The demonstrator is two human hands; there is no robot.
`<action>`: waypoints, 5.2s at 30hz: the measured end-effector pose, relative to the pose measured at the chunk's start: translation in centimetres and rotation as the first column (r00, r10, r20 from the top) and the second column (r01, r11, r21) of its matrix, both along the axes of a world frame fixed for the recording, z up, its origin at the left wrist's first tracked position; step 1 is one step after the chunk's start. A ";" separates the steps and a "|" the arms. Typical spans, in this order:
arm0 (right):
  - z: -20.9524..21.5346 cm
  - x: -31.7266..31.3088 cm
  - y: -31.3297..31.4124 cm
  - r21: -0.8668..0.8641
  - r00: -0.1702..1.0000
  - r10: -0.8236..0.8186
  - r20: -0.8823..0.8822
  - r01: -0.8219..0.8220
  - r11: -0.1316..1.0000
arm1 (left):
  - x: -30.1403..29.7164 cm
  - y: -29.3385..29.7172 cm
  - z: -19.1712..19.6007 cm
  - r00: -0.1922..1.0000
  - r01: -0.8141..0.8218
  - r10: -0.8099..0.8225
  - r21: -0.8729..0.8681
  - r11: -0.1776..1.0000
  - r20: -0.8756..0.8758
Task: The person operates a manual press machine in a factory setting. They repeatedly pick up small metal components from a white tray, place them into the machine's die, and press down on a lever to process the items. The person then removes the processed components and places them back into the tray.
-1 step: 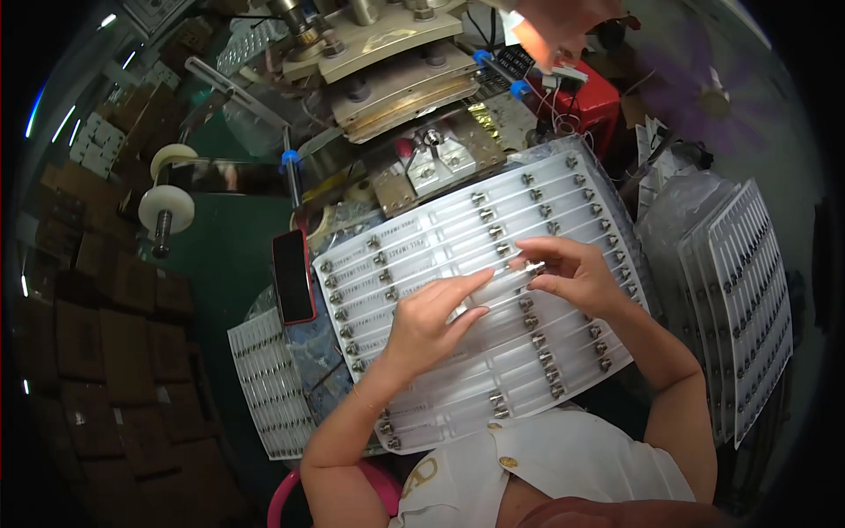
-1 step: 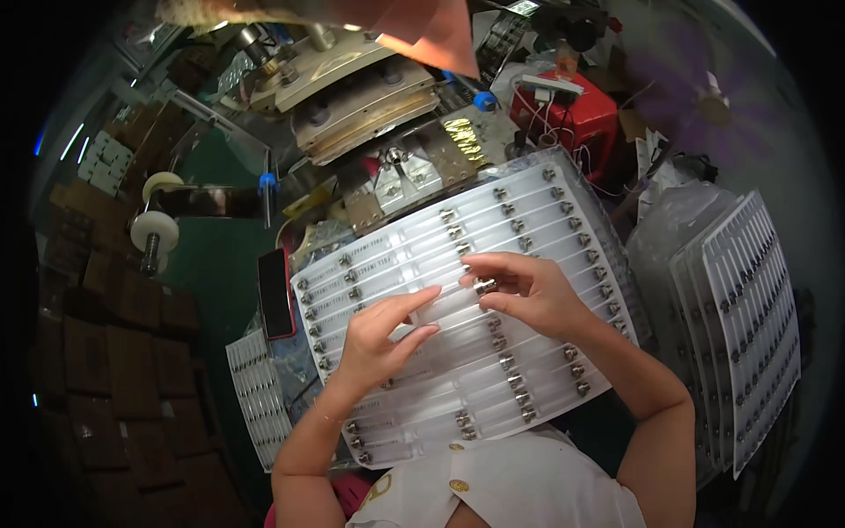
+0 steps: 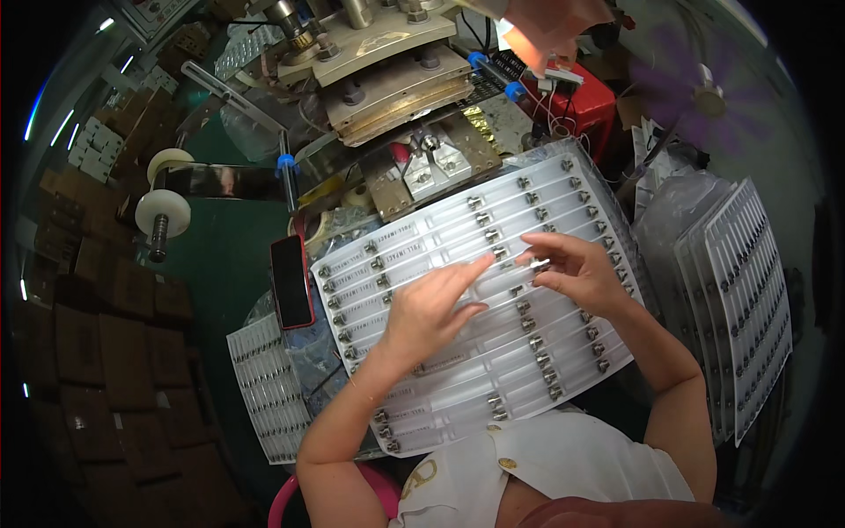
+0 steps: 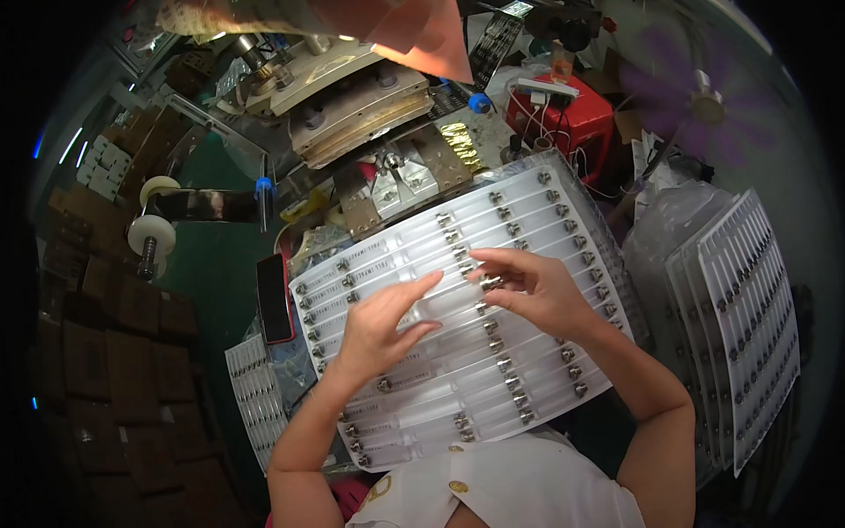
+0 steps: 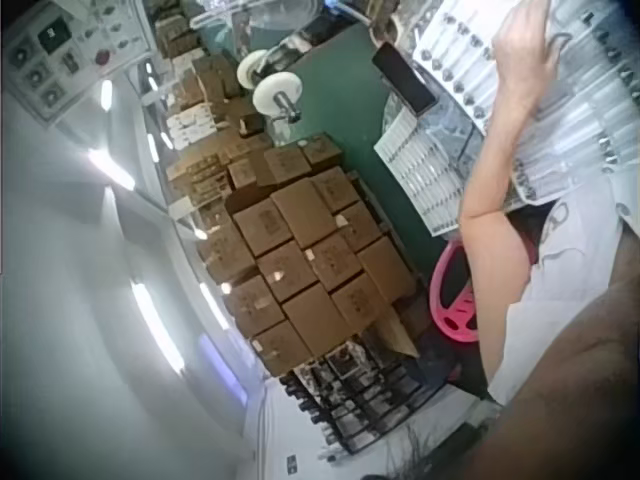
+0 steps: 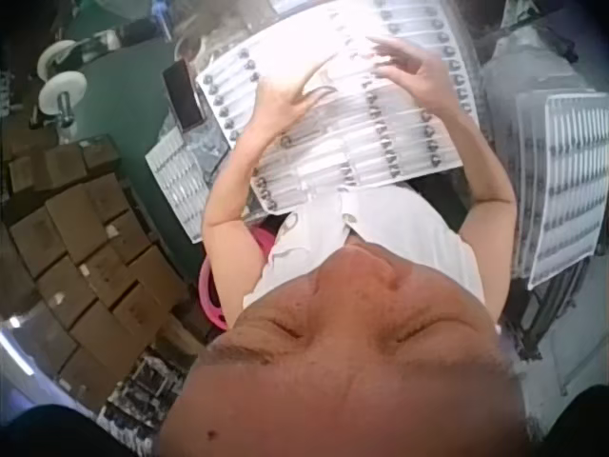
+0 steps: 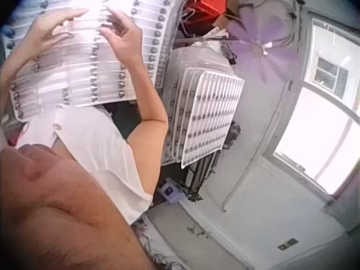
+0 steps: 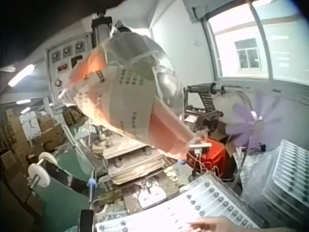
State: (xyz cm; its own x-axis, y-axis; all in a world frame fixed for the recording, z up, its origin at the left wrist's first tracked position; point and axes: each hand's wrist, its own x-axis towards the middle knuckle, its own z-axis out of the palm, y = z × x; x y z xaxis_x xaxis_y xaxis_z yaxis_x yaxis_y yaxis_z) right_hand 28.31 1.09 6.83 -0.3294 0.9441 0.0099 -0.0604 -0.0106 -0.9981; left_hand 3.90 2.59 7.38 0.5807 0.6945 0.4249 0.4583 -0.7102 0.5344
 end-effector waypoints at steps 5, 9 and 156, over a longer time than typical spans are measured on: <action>0.6 3.7 2.0 0.233 0.937 -0.259 0.234 0.204 0.951 | 0.4 10.4 -0.6 0.928 -0.207 0.311 0.411 0.888 -0.203; 0.3 3.0 8.0 0.308 0.888 -0.367 0.278 0.279 0.909 | 1.2 16.4 -0.5 0.826 -0.224 0.435 0.500 0.836 -0.358; -3.4 -8.8 18.0 0.719 0.697 -0.561 0.447 0.093 0.689 | -6.5 -15.7 -6.9 0.943 -0.325 0.318 -0.060 0.944 -0.102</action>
